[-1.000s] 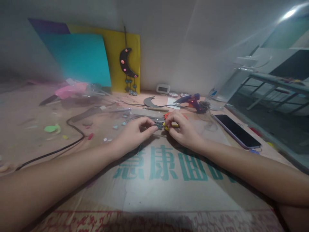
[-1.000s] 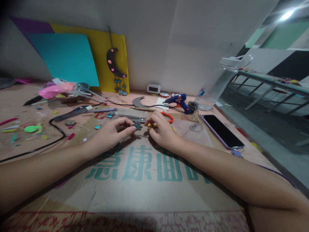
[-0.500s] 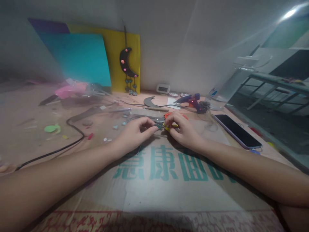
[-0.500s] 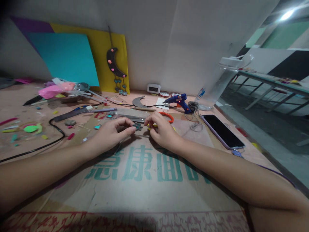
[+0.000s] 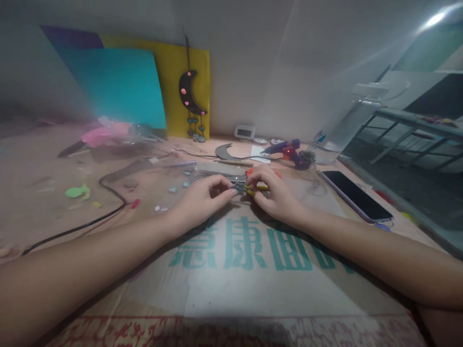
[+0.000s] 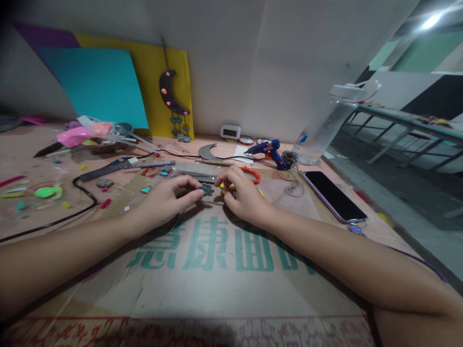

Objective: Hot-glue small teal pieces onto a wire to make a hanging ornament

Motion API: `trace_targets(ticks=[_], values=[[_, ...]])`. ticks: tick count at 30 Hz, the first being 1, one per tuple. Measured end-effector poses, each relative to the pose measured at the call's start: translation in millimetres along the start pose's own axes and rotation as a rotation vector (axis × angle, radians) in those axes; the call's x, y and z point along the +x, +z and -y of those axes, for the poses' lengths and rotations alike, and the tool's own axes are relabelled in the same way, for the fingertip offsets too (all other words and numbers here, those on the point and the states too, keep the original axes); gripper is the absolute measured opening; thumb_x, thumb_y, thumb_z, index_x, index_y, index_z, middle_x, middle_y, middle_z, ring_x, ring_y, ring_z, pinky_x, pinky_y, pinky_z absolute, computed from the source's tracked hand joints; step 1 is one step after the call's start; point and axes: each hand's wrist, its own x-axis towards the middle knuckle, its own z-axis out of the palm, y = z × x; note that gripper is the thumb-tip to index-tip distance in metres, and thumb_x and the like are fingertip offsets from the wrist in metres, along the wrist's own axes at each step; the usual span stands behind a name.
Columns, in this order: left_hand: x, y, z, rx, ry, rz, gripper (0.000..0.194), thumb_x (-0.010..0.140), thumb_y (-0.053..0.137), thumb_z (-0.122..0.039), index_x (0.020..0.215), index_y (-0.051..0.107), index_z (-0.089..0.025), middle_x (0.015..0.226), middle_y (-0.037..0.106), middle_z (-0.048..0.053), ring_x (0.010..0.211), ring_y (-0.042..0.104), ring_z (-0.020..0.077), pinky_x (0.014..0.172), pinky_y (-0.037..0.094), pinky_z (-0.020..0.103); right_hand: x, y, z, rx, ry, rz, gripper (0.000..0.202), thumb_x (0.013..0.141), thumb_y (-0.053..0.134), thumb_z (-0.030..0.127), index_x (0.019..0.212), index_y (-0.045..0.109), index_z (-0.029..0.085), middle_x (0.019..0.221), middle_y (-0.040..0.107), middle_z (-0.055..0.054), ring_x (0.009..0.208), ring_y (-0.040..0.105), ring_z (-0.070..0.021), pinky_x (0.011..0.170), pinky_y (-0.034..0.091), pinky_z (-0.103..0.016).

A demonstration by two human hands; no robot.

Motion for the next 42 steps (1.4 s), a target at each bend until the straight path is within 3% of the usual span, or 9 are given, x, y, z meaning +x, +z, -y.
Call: trace_targets(ticks=[3,6,10,19,25,29,36,42], values=[[0,-0.3,0,0.001,0.001,0.002,0.023,0.087,0.056,-0.039,0.085,0.063,-0.018,0.082,0.068,0.000,0.076,0.062,0.0149,0.070,0.048,0.023,1,-1,2,-0.006,-0.003,0.000,0.027,0.074,0.048,-0.002,0.088,0.052,0.020,0.085,0.051,-0.002,0.080,0.051,-0.0164,0.074,0.044,-0.030],[-1,0.3,0,0.010,0.019,0.003,0.022,0.088,0.056,-0.038,0.086,0.063,-0.018,0.082,0.068,0.000,0.077,0.062,0.0152,0.071,0.048,0.024,2,-3,6,-0.010,0.019,0.005,0.008,0.086,0.055,0.013,0.092,0.056,0.019,0.085,0.055,-0.003,0.080,0.054,-0.0168,0.075,0.044,-0.032],[-1,1.2,2,0.016,0.047,0.011,0.021,0.088,0.056,-0.037,0.087,0.064,-0.018,0.082,0.068,-0.001,0.076,0.061,0.0146,0.072,0.048,0.024,2,-6,8,0.026,0.042,0.062,0.016,0.095,0.049,0.026,0.102,0.061,0.018,0.095,0.063,-0.007,0.090,0.059,-0.0185,0.082,0.046,-0.034],[-2,1.4,1,-0.036,0.030,0.030,0.022,0.087,0.057,-0.038,0.085,0.063,-0.018,0.081,0.069,0.000,0.075,0.063,0.0154,0.070,0.049,0.025,1,-5,9,0.028,0.010,0.093,0.015,0.091,0.057,0.027,0.080,0.061,0.018,0.081,0.066,-0.005,0.079,0.060,-0.0177,0.076,0.047,-0.032],[-2,2.9,3,-0.057,0.009,0.089,0.026,0.086,0.059,-0.043,0.092,0.068,-0.019,0.087,0.071,0.001,0.077,0.064,0.0163,0.072,0.050,0.026,2,-6,10,0.026,0.081,0.100,0.017,0.091,0.056,0.028,0.079,0.061,0.017,0.077,0.065,-0.004,0.074,0.059,-0.0157,0.071,0.046,-0.029],[-2,3.0,4,-0.026,0.020,0.069,0.024,0.088,0.056,-0.040,0.089,0.068,-0.018,0.083,0.071,0.000,0.075,0.063,0.0153,0.070,0.048,0.025,2,-6,10,0.034,0.082,0.112,0.019,0.091,0.055,0.028,0.077,0.061,0.017,0.075,0.064,-0.004,0.073,0.058,-0.0154,0.069,0.046,-0.028],[-1,0.9,0,-0.023,0.004,0.067,0.024,0.088,0.054,-0.038,0.085,0.066,-0.017,0.079,0.070,0.000,0.072,0.061,0.0150,0.068,0.046,0.025,1,-7,11,0.097,0.157,0.069,0.021,0.094,0.050,0.032,0.094,0.064,0.017,0.090,0.069,-0.007,0.083,0.064,-0.0180,0.075,0.049,-0.030],[-2,0.6,2,-0.030,0.001,0.091,0.028,0.089,0.053,-0.042,0.085,0.067,-0.018,0.081,0.070,0.000,0.074,0.063,0.0160,0.069,0.047,0.026,3,-7,14,0.047,0.159,0.089,0.015,0.091,0.053,0.027,0.085,0.063,0.018,0.081,0.069,-0.004,0.077,0.063,-0.0168,0.072,0.049,-0.028]])
